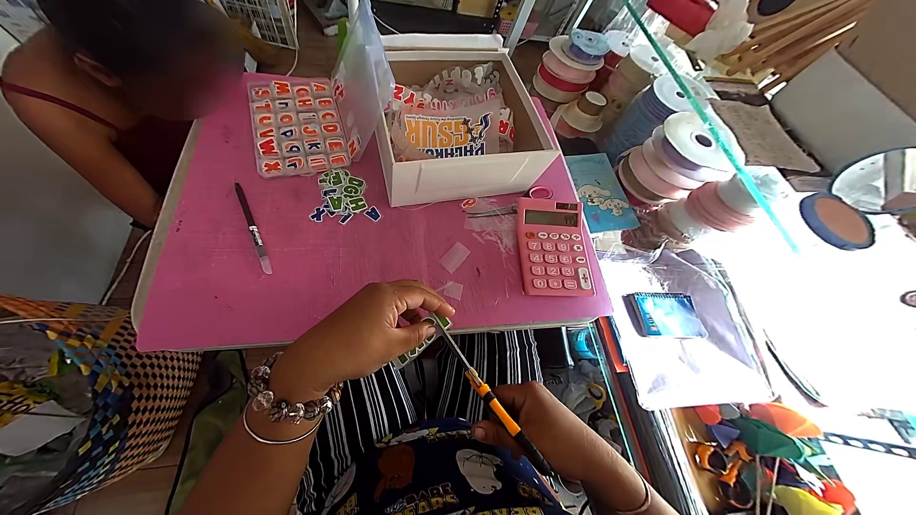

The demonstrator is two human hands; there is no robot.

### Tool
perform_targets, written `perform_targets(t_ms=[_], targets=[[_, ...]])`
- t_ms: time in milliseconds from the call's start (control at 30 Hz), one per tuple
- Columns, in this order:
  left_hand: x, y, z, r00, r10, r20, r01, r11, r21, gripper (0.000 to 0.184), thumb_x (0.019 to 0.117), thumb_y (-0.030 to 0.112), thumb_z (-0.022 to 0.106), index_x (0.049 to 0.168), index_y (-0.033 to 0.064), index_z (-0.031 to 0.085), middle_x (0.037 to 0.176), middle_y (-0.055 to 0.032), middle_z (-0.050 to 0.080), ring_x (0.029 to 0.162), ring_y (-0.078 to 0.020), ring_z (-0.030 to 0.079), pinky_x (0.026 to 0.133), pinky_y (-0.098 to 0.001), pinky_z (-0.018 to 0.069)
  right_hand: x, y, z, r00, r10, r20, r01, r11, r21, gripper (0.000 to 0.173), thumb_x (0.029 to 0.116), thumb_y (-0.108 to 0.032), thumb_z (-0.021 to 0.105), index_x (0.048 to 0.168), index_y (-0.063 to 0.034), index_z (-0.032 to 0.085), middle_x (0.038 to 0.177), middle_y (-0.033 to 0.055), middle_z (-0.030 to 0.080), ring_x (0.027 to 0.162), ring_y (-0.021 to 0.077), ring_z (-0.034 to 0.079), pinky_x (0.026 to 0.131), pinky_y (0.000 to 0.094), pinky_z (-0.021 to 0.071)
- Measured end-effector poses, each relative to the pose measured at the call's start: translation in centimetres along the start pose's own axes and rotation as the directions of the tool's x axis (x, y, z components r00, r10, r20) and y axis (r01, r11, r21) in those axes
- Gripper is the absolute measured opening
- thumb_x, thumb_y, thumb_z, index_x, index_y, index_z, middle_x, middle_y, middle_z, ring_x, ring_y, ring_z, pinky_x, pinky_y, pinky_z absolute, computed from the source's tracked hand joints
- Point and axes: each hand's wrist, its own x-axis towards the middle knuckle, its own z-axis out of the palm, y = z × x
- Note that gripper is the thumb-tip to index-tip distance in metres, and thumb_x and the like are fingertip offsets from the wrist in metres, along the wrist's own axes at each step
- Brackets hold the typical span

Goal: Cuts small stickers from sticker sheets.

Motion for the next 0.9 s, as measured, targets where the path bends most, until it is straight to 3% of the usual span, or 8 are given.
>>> perform_targets(t_ms=[300, 400, 500, 567, 633, 767, 900], targets=[[0.1, 0.3, -0.2, 1.000, 0.014, 0.022, -0.015, 1.000, 0.019, 0.021, 0.0989, 0.018, 0.064, 0.117, 0.0154, 0.074, 0.120, 0.0062, 0.068, 0.093, 0.0037, 0.063, 0.077, -0.0121, 0.0525, 0.0, 0.1, -0.1, 1.000, 0.013, -0.022, -0.014, 0.999, -0.031, 0.045, 0.0828, -0.055, 0.080, 0.074, -0.0142, 0.064, 0.057, -0.0081, 0.055, 0.049, 0.0003, 0.051, 0.047, 0.0194, 0.0423], [0.3, 0.0, -0.9, 0.998, 0.009, -0.066, -0.005, 0.999, 0.050, 0.021, 0.0977, 0.016, 0.065, 0.116, 0.0156, 0.074, 0.115, 0.0070, 0.069, 0.090, 0.0027, 0.064, 0.076, -0.0144, 0.0532, 0.0, 0.1, -0.2, 0.999, 0.041, -0.009, -0.041, 0.998, -0.046, 0.046, 0.0837, -0.056, 0.079, 0.075, -0.0137, 0.064, 0.057, -0.0077, 0.055, 0.049, 0.0010, 0.052, 0.048, 0.0202, 0.0438], [1.2, -0.6, -3.1, 0.969, -0.004, -0.249, 0.051, 0.982, 0.182, 0.022, 0.0966, 0.005, 0.067, 0.117, 0.0110, 0.072, 0.108, -0.0015, 0.071, 0.081, -0.0084, 0.067, 0.071, -0.0276, 0.0577, 0.0, 0.2, -0.3, 0.997, 0.076, -0.001, -0.076, 0.995, -0.064, 0.047, 0.0833, -0.057, 0.079, 0.075, -0.0135, 0.064, 0.058, -0.0073, 0.055, 0.050, 0.0019, 0.053, 0.049, 0.0213, 0.0451], [2.2, -1.0, -4.9, 0.924, -0.017, -0.382, 0.138, 0.947, 0.290, 0.023, 0.0982, 0.003, 0.064, 0.120, 0.0079, 0.070, 0.100, -0.0102, 0.071, 0.070, -0.0177, 0.064, 0.064, -0.0374, 0.0560, 0.0, 0.3, -0.2, 0.997, 0.080, 0.005, -0.079, 0.993, -0.088, 0.048, 0.0833, -0.058, 0.079, 0.076, -0.0135, 0.063, 0.058, -0.0071, 0.056, 0.050, 0.0024, 0.053, 0.050, 0.0218, 0.0455], [3.6, -1.0, -6.9, 0.885, -0.080, -0.459, 0.261, 0.901, 0.346, 0.025, 0.1006, 0.003, 0.061, 0.125, 0.0053, 0.069, 0.104, -0.0163, 0.069, 0.078, -0.0256, 0.064, 0.074, -0.0473, 0.0543, 0.0, 0.3, -0.1, 0.997, 0.080, 0.009, -0.078, 0.991, -0.105, 0.049, 0.0838, -0.059, 0.078, 0.076, -0.0130, 0.064, 0.059, -0.0066, 0.056, 0.051, 0.0030, 0.053, 0.050, 0.0226, 0.0455], [5.2, -1.3, -8.9, 0.853, -0.093, -0.513, 0.360, 0.818, 0.449, 0.026, 0.1014, 0.003, 0.059, 0.126, 0.0042, 0.069, 0.105, -0.0196, 0.069, 0.086, -0.0318, 0.065, 0.082, -0.0535, 0.0519, -0.1, -0.1, -0.2, 0.996, 0.085, 0.019, -0.082, 0.990, -0.117, 0.049, 0.0840, -0.059, 0.078, 0.078, -0.0125, 0.064, 0.060, -0.0062, 0.056, 0.052, 0.0030, 0.053, 0.051, 0.0230, 0.0452], [5.0, -1.0, -8.9, 0.820, -0.116, -0.561, 0.411, 0.801, 0.436, 0.026, 0.1007, 0.003, 0.060, 0.126, 0.0028, 0.066, 0.100, -0.0218, 0.067, 0.081, -0.0336, 0.063, 0.079, -0.0544, 0.0510, -0.3, -0.1, -0.3, 0.996, 0.090, 0.004, -0.089, 0.990, -0.107, 0.048, 0.0845, -0.058, 0.078, 0.077, -0.0124, 0.064, 0.060, -0.0056, 0.057, 0.051, 0.0037, 0.055, 0.051, 0.0231, 0.0465]])
